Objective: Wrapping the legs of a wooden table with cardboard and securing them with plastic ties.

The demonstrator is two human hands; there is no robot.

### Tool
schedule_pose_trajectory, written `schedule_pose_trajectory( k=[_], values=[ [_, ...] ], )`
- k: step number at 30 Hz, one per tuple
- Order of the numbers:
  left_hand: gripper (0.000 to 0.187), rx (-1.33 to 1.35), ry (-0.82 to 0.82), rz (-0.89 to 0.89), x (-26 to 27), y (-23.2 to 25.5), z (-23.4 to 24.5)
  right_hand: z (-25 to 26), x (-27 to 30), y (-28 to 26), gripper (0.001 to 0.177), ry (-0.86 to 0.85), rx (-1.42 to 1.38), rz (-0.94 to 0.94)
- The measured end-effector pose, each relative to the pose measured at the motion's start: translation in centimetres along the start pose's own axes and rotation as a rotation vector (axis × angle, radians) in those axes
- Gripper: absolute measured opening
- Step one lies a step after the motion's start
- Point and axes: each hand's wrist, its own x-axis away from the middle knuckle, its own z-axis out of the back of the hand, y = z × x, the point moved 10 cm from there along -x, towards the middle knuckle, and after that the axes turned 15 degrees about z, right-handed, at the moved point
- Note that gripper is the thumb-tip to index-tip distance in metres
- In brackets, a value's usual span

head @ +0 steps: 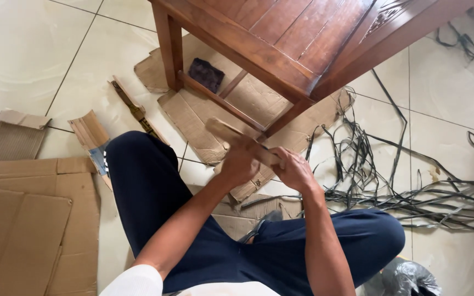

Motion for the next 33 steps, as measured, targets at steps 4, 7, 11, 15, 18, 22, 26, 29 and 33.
schedule_pose_trajectory(
  k=[4, 7, 11, 15, 18, 22, 26, 29, 33],
  values=[
    [0.058, 0.076, -0.138, -0.079, 0.7, 1.7, -0.3, 0.3, 0.1, -0.9, 0.045, -0.088, 0.119, 0.032],
    [0.048, 0.118, -0.196, -0.103, 0.3, 0.9, -2.7, 0.3, 0.3, 1.0, 0.04, -0.111, -0.075, -0.033],
    [0.03, 0.184, -0.391, -0.069, 0.3, -0.5, -5.3, 4.5, 0.8, 2.5, 0.033, 0.135, -0.24, 0.129],
    [0.03, 0.463, -0.5, 0.058, -0.5, -1.0, -5.9, 8.9, 2.6, 5.8, 0.028, 0.384, -0.314, 0.159],
    [0.037, 1.047, -0.565, 0.091, -1.5, -1.1, -7.0, 8.5, 3.0, 8.8, 0.03, 0.507, -0.734, 0.119],
    [0.041, 1.211, -0.66, 0.306, -2.3, -0.2, -4.5, 7.7, 2.2, 9.4, 0.043, 0.58, -0.871, 0.013],
    [0.043, 1.596, -0.779, 0.368, -3.5, 0.4, -5.2, 7.2, 2.7, 11.5, 0.049, 0.79, -1.127, -0.116],
    [0.037, 1.782, -0.881, 0.359, -4.1, 1.8, -6.2, 2.8, 2.4, 14.0, 0.054, 0.646, -1.24, -0.146],
    [0.03, 1.815, -0.891, 0.328, -5.1, 2.2, -7.4, 2.4, 1.2, 8.0, 0.06, 0.427, -1.209, 0.083]
  ],
)
